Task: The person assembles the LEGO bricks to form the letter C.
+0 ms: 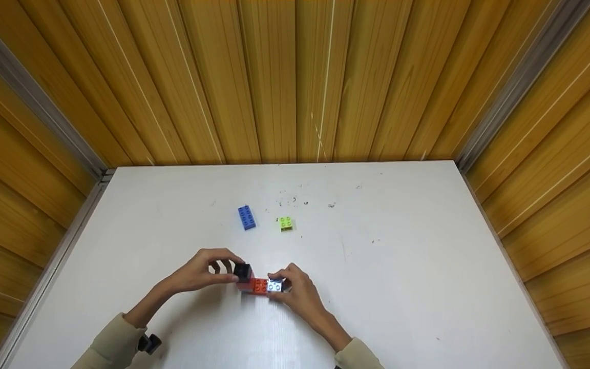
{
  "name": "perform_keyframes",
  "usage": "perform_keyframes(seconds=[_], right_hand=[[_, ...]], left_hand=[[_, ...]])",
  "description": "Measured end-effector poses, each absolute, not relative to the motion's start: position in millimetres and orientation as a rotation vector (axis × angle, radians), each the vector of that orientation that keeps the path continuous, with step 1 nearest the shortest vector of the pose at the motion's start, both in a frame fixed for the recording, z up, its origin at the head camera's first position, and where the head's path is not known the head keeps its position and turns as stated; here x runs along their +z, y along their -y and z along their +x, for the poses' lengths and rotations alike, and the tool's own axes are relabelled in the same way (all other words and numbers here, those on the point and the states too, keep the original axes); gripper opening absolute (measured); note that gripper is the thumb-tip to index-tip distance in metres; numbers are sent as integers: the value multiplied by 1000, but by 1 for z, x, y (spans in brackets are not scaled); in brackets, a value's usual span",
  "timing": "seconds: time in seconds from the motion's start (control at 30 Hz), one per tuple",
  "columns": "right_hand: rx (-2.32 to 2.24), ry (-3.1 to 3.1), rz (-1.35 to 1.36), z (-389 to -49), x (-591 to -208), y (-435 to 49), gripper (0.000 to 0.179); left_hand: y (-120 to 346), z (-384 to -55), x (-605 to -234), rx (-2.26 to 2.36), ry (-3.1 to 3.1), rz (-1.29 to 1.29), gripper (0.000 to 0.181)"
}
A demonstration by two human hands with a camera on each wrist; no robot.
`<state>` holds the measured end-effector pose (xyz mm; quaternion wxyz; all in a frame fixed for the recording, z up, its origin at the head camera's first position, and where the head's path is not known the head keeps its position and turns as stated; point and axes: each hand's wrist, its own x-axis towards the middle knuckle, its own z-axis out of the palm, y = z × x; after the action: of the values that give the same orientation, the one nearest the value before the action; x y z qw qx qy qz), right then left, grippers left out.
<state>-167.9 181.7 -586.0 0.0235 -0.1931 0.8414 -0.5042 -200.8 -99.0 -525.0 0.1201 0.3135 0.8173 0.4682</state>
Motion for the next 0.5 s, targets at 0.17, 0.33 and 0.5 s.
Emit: perform_keyframes(seconds=[0.17,0.33,0.5], right_hand=[[-1554,-2577,-568,-169,-585,-181,39],[-1537,-2595,-568,-171,-584,-181,39],[-1531,-2602,-578,-169,-586,-181,38]], left_hand=[[99,-202,-527,1390,-2402,909,34],[96,-204,-524,1368,-2424,905,34],[94,-201,-520,1272,-2472,883,34]])
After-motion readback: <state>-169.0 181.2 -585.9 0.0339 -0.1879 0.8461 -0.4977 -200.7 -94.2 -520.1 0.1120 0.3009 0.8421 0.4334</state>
